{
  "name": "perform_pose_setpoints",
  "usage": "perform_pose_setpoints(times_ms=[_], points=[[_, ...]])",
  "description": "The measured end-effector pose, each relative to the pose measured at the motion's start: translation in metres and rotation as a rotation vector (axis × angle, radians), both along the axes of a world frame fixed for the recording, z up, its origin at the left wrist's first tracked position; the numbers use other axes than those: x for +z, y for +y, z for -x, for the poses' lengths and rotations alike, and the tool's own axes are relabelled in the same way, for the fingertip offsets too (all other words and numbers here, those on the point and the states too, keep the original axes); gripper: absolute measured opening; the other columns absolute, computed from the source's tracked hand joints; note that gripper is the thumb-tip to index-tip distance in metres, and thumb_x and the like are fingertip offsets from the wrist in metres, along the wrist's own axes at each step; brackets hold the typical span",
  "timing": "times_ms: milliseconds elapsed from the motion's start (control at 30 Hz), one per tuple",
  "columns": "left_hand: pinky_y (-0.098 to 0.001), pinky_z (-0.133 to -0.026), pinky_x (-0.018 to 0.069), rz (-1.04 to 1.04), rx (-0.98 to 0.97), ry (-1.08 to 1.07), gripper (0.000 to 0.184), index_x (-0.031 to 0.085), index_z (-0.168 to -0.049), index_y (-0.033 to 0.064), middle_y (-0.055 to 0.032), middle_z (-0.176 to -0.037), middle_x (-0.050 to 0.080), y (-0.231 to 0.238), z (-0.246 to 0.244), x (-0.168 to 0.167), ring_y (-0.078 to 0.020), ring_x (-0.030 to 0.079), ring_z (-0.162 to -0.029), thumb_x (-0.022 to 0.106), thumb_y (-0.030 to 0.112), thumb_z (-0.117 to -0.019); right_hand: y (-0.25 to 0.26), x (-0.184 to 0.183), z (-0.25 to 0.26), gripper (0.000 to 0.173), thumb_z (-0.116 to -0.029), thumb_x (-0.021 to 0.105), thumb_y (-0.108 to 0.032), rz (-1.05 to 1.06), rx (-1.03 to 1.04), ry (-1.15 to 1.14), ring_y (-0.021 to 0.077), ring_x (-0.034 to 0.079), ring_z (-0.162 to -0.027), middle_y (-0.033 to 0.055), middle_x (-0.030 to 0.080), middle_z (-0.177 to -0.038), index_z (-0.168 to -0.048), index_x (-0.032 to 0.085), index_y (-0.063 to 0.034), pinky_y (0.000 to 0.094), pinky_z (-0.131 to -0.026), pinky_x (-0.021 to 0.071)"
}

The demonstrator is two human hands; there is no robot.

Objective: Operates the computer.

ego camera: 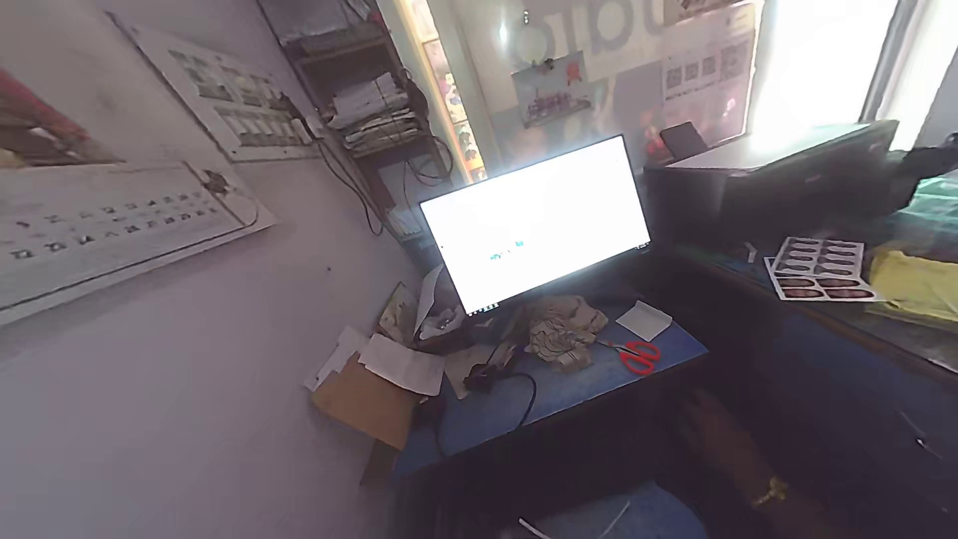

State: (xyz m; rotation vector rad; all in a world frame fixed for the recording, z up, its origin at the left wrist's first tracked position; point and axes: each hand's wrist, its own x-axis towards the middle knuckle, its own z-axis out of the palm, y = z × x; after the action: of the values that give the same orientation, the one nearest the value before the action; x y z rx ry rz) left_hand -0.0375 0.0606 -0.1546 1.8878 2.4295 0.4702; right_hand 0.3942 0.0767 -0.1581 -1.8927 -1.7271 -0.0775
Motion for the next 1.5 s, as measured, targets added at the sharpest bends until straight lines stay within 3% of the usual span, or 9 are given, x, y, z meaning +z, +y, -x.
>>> perform_pose_setpoints(times_ms=[67, 267, 400, 600, 767, 967, 1133, 1500], points=[[-0.0495, -0.118, 0.0382, -0.084, -0.035, 0.063, 0.053, 0.058, -0.137, -0.0056, -0.0260, -0.151, 0.050, 0.004, 0.006, -0.014, -0.0378, 0.047, -0.143, 0.038, 0.034, -0.1073, 0.000, 0.002, 0.001, 0.042, -0.0988, 0.061, -0.032, 0.028, -0.012, 0.006, 0.0390, 0.053, -0.137, 0.0206, 0.056, -0.147, -0.134, 0.068, -0.0101, 0.0540, -0.113, 0.0444], [-0.0572, -0.111, 0.0437, 0.002, 0.005, -0.016, 0.050, 0.059, -0.131, -0.0098, -0.0350, -0.138, 0.056, 0.000, 0.001, -0.003, -0.0471, 0.054, -0.133, 0.047, 0.031, -0.1065, -0.003, 0.006, 0.002, 0.041, -0.1002, 0.057, -0.028, 0.073, -0.034, -0.006, 0.0405, 0.051, -0.138, 0.0212, 0.053, -0.150, -0.136, 0.066, -0.0106, 0.0549, -0.114, 0.0428], [-0.0578, -0.112, 0.0429, -0.033, -0.008, -0.044, 0.049, 0.057, -0.133, -0.0110, -0.0368, -0.139, 0.054, 0.001, 0.002, -0.007, -0.0486, 0.053, -0.133, 0.047, 0.029, -0.1065, -0.004, 0.011, 0.005, 0.042, -0.0999, 0.058, -0.028, 0.107, -0.053, -0.003, 0.0428, 0.055, -0.134, 0.0245, 0.055, -0.146, -0.136, 0.066, -0.0094, 0.0565, -0.109, 0.0464], [-0.0571, -0.112, 0.0431, 0.003, 0.002, -0.050, 0.051, 0.054, -0.137, -0.0103, -0.0359, -0.145, 0.049, 0.002, 0.001, -0.006, -0.0480, 0.051, -0.136, 0.045, 0.030, -0.1068, -0.011, 0.015, 0.007, 0.044, -0.1017, 0.057, -0.028, 0.172, -0.088, 0.032, 0.0419, 0.051, -0.138, 0.0248, 0.050, -0.151, -0.140, 0.062, -0.0076, 0.0549, -0.112, 0.0442], [-0.0571, -0.112, 0.0429, 0.051, -0.005, -0.096, 0.051, 0.052, -0.138, -0.0107, -0.0351, -0.141, 0.053, -0.001, -0.004, 0.010, -0.0464, 0.053, -0.134, 0.044, 0.029, -0.1076, -0.014, 0.015, 0.008, 0.040, -0.1005, 0.059, -0.026, 0.147, -0.079, 0.030, 0.0428, 0.052, -0.137, 0.0266, 0.053, -0.147, -0.134, 0.067, -0.0059, 0.0551, -0.112, 0.0449], [-0.0560, -0.113, 0.0427, 0.018, -0.029, -0.078, 0.049, 0.056, -0.134, -0.0108, -0.0334, -0.141, 0.054, 0.002, 0.000, 0.004, -0.0455, 0.053, -0.135, 0.045, 0.028, -0.1064, -0.015, 0.017, 0.008, 0.041, -0.1006, 0.060, -0.027, 0.167, -0.062, 0.048, 0.0422, 0.049, -0.140, 0.0263, 0.053, -0.148, -0.135, 0.066, -0.0051, 0.0540, -0.116, 0.0412], [-0.0560, -0.116, 0.0391, -0.020, -0.045, -0.069, 0.051, 0.055, -0.136, -0.0104, -0.0342, -0.146, 0.049, 0.003, 0.006, -0.009, -0.0462, 0.048, -0.139, 0.044, 0.030, -0.1066, -0.013, 0.010, 0.007, 0.040, -0.1007, 0.058, -0.027, 0.094, -0.051, 0.033, 0.0410, 0.052, -0.137, 0.0242, 0.055, -0.146, -0.135, 0.066, -0.0075, 0.0534, -0.114, 0.0431], [-0.0563, -0.114, 0.0413, 0.025, -0.028, -0.076, 0.051, 0.054, -0.136, -0.0104, -0.0356, -0.141, 0.052, 0.004, 0.005, -0.006, -0.0468, 0.051, -0.136, 0.043, 0.030, -0.1074, -0.011, 0.007, 0.005, 0.040, -0.1017, 0.056, -0.027, 0.100, -0.055, 0.011, 0.0382, 0.053, -0.137, 0.0213, 0.056, -0.146, -0.136, 0.066, -0.0091, 0.0515, -0.114, 0.0439]])
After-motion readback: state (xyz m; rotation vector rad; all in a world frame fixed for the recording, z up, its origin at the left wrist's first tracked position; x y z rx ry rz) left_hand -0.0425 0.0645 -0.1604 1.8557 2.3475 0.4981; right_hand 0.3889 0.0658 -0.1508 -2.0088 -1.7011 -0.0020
